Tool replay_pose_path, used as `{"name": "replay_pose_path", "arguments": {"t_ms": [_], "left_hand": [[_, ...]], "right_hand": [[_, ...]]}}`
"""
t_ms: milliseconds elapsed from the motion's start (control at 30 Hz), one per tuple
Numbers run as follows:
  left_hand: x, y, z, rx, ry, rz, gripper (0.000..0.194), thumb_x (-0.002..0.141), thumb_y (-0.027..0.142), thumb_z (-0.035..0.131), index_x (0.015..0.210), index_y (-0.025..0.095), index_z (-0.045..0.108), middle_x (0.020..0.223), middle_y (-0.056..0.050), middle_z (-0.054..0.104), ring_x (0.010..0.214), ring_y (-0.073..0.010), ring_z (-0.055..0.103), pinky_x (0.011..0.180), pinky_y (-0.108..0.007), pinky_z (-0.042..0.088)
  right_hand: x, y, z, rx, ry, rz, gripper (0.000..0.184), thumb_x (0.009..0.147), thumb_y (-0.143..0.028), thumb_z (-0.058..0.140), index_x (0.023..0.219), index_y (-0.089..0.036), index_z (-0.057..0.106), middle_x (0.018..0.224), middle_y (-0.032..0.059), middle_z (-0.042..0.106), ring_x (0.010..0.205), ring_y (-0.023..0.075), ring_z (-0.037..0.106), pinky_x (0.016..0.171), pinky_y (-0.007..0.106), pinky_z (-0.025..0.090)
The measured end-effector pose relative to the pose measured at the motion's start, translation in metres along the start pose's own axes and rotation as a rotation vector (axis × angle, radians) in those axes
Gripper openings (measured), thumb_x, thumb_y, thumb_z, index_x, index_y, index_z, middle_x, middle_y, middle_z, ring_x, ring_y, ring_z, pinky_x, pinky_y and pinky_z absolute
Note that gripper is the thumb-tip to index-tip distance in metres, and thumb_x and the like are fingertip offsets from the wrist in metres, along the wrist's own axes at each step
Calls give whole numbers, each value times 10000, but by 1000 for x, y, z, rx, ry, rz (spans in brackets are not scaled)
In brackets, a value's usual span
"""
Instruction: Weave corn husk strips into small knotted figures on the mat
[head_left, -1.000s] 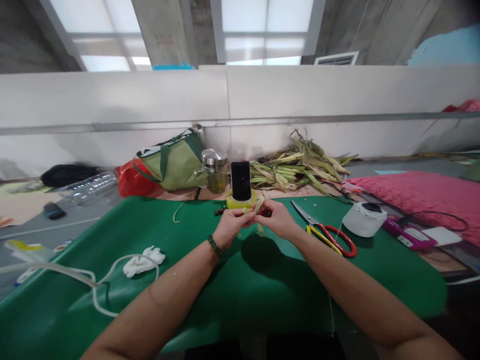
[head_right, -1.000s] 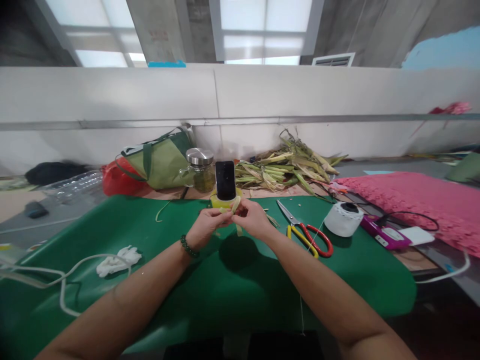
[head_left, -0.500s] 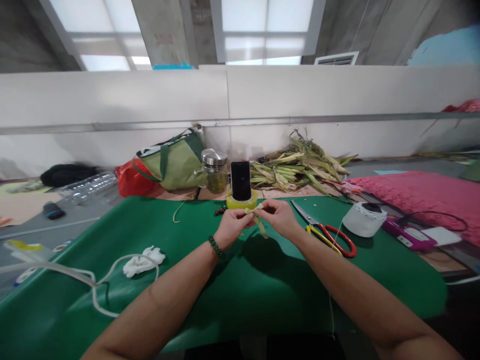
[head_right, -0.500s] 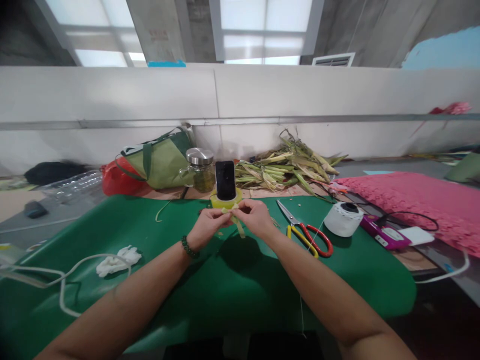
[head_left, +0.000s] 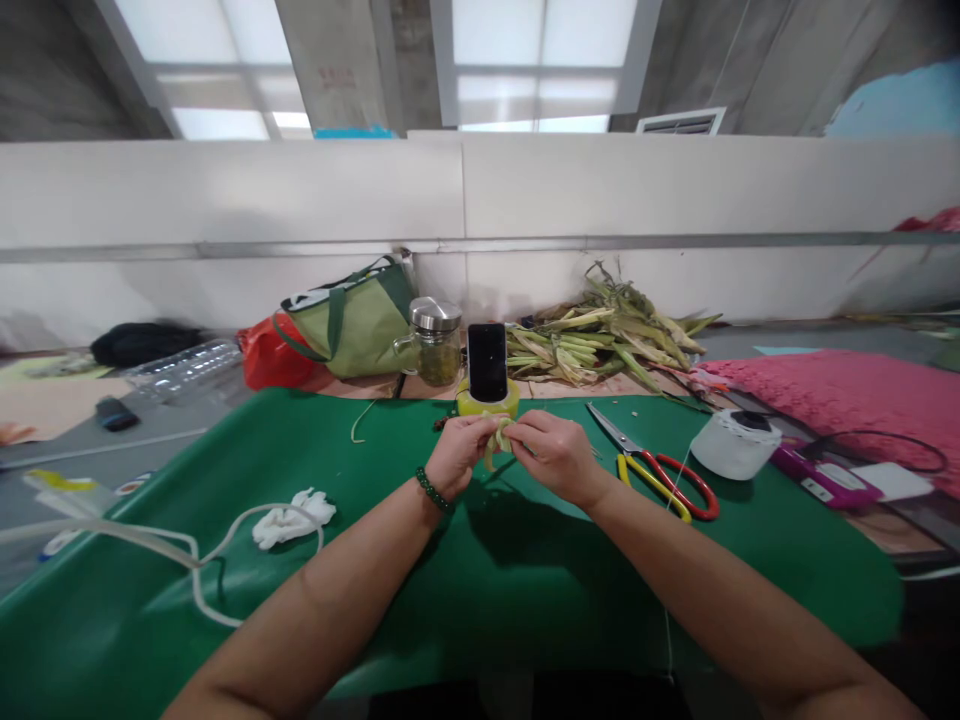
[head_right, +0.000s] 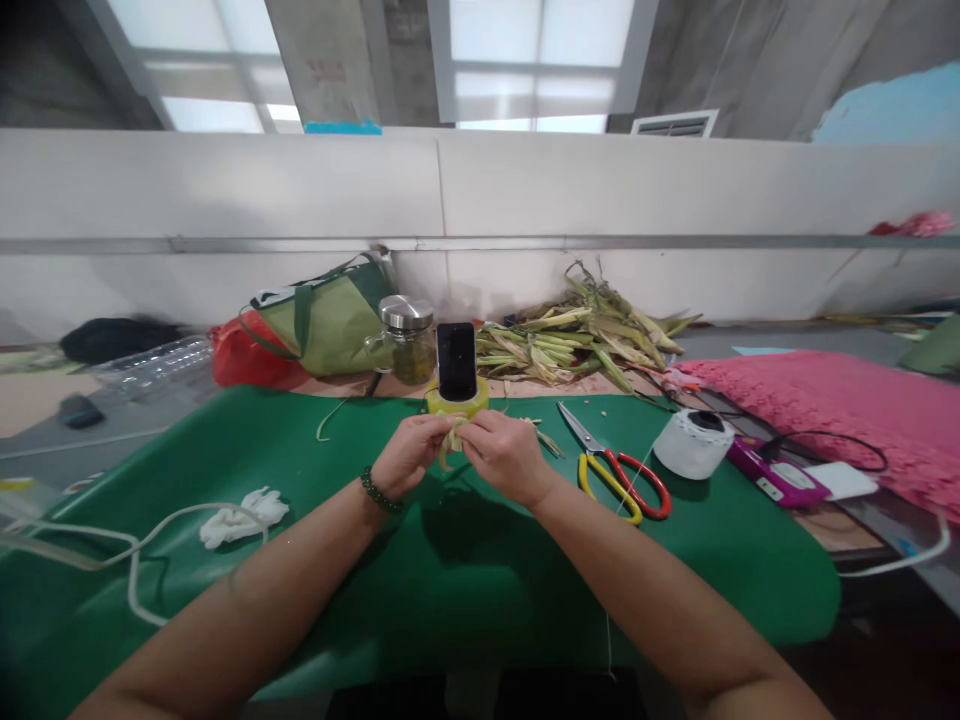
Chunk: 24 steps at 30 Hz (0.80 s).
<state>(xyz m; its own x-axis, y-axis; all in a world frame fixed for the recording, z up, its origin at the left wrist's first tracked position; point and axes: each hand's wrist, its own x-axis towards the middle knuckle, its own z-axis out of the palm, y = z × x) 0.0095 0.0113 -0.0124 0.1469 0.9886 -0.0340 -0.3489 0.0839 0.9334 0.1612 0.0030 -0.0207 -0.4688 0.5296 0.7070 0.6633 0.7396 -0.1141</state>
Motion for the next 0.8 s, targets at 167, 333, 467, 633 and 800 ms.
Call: {"name": "replay_pose_path", "arguments": {"t_ms": [167,333,467,633,800], "left_hand": [[1,0,-3,64,41,73,240,525,309,820,618,113,719,586,-28,661,564,-106,551,544,-216,418],[3,7,-8,109,45,27,371,452,362,859,703,113,748,569,-39,685,487,-107,552,471,-219,409],[2,13,-10,88,5,-7,401,444,358,870,750,125,755,600,-43,703,523,-122,597,492,-220,441],[-1,16,-9,123,-80,-41,358,439,344,875,701,132,756,579,-35,692,523,-111,587,526,-220,452],[-5,21,-9,263,-203,-42,279,517,332,841,694,131,764,534,-27,660,489,-92,530,507,-213,409]], "right_hand": [[1,-3,-6,20,-9,2,214,849,-168,475,832,-201,686,807,76,664,766,186,590,694,288,442],[6,6,-14,257,61,212,149,834,-233,474,733,-192,575,741,51,604,722,175,546,667,299,438],[9,15,-8,627,-161,530,264,775,-425,604,724,-202,474,599,-18,558,541,129,523,516,251,398],[12,18,-13,992,-257,592,296,712,-416,676,774,-195,489,566,-23,604,532,123,579,523,240,435],[13,21,-32,1114,-340,596,220,744,-366,650,822,-175,576,541,-19,615,505,113,564,526,239,450]]}}
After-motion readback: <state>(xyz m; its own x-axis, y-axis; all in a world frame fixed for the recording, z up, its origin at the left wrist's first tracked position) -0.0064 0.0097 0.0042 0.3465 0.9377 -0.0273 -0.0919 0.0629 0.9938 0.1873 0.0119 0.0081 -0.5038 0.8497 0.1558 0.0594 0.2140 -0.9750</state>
